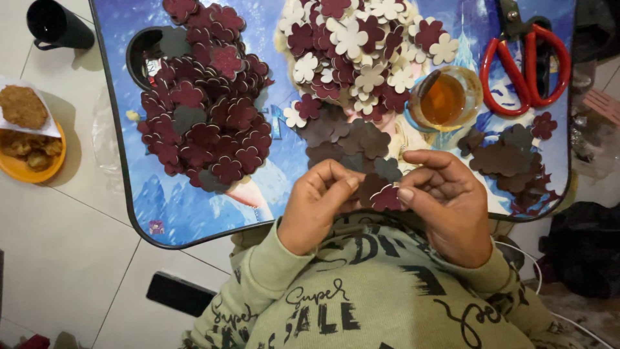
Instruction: The person sits at a table and repeatedly picks up flower-shaped felt pieces in maroon, white, and dark brown. They align and press the pieces together by hand, then place the assembled units back onto the table among other pieces.
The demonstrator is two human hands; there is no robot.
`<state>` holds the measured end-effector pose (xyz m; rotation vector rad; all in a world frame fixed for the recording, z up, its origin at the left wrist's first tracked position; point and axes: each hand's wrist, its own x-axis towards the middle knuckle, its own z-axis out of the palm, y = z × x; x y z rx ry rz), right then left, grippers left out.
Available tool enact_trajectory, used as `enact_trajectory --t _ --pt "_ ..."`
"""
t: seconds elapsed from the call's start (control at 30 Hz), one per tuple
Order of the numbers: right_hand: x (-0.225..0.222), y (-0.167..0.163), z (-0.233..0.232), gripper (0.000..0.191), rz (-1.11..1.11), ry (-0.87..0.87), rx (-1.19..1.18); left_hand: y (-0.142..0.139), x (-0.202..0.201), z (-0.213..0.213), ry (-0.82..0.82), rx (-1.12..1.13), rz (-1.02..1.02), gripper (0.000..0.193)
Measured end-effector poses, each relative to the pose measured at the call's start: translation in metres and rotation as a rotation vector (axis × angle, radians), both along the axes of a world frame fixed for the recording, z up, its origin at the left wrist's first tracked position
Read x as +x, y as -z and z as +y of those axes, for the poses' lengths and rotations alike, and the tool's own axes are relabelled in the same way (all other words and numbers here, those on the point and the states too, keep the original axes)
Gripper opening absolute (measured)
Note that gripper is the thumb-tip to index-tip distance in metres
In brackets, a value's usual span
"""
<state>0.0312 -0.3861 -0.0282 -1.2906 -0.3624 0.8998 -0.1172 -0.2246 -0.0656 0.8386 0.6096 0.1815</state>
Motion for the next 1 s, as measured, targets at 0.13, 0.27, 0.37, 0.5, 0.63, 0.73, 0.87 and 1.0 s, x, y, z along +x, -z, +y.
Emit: enact_trajectory --t 0.13,0.27,0.37,0.5,0.63,0.73,0.87,1.0 --pt "-0.001 0.0 0.005 0.046 0.056 0.016 0.009 0.001 0.0 -0.006 0.014 -0.024 -0.036 0.007" --pt "-0.002 -0.001 0.008 0.047 0.035 0.019 -0.025 0.001 0.0 -0.007 0.002 -0.022 -0.091 0.008" --pt "-0.001 -0.001 0.009 0.048 0.029 0.003 -0.063 0.001 0.0 -0.008 0.015 -0.021 -0.085 0.009" --pt "-0.002 -0.002 0.011 0.048 0.028 -0.001 -0.068 0.003 -0.001 -0.008 0.017 -0.073 -0.121 0.008" --pt "-0.003 -0.002 0.013 0.048 0.017 -0.003 -0.066 0.004 -0.002 -0.008 0.021 -0.077 -0.143 0.008" --pt "-0.003 -0.005 0.013 0.049 -0.008 -0.028 -0.102 0.003 -0.003 -0.007 -0.001 -0.117 -0.103 0.011" --pt "-0.005 -0.006 0.014 0.05 -0.017 -0.024 -0.096 -0.002 -0.003 -0.006 -0.03 -0.13 -0.078 0.021" --pt "-0.007 -0.005 0.016 0.05 -0.025 -0.014 -0.074 -0.011 -0.003 -0.006 -0.023 -0.076 -0.146 0.034"
